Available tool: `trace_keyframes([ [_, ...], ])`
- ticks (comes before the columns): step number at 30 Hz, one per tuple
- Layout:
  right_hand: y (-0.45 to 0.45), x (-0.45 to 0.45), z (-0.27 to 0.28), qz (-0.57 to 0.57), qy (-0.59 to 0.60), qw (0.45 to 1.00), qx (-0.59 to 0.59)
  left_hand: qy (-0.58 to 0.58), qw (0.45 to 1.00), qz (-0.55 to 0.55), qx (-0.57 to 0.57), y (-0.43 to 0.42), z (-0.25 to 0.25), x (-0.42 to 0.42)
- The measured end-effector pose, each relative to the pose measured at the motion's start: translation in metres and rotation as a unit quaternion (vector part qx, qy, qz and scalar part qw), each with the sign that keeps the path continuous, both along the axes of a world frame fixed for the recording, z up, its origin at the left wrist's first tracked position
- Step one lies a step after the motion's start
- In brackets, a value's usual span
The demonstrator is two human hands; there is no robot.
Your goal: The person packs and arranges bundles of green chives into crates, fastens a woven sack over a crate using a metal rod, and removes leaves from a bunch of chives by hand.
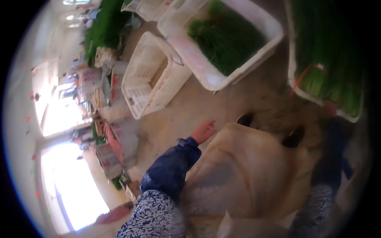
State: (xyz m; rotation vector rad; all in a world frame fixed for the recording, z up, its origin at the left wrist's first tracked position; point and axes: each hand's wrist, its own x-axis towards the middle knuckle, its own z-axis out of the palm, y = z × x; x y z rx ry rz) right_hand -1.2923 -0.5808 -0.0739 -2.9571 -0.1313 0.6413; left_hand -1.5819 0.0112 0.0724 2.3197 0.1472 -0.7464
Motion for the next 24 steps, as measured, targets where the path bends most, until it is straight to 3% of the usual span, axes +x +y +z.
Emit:
trace_keyframes([
  [2,-0.004,-0.07,-0.014,-0.003,-0.111,0.994,0.018,0.007,1.0,0.011,0.006,-0.014,0.024,0.026],
  [6,0.042,-0.138,0.054,-0.077,-0.033,0.996,0.022,-0.052,0.998,-0.04,-0.019,-0.026,0.035,0.04],
  [8,0.074,-0.199,0.055,-0.156,-0.014,0.988,0.002,-0.054,0.995,0.087,-0.011,-0.022,0.042,0.051],
  [11,0.151,-0.238,0.093,-0.168,0.062,0.984,-0.016,0.019,0.983,0.174,-0.05,0.038,0.041,0.041],
  [12,0.163,-0.24,0.102,-0.189,0.105,0.976,0.001,0.031,0.984,0.172,-0.032,0.055,0.045,0.025],
  [13,0.186,-0.269,0.097,-0.156,0.047,0.985,-0.053,0.051,0.985,0.162,-0.027,0.07,0.04,0.013],
  [15,0.232,-0.303,0.068,-0.129,0.006,0.991,-0.044,0.084,0.979,0.182,-0.048,0.079,0.048,0.001],
  [18,0.238,-0.331,0.117,-0.237,0.019,0.966,0.096,0.091,0.972,0.194,-0.099,0.08,0.055,-0.03],
  [19,0.238,-0.351,0.102,-0.236,0.036,0.97,0.051,0.046,0.958,0.221,-0.177,0.056,0.065,-0.001],
  [22,0.248,-0.352,0.08,-0.281,0.074,0.956,0.034,0.089,0.975,0.106,-0.171,0.009,0.078,0.047],
  [24,0.259,-0.337,0.106,-0.287,-0.075,0.949,0.109,0.086,0.978,0.056,-0.179,-0.018,0.08,0.102],
])
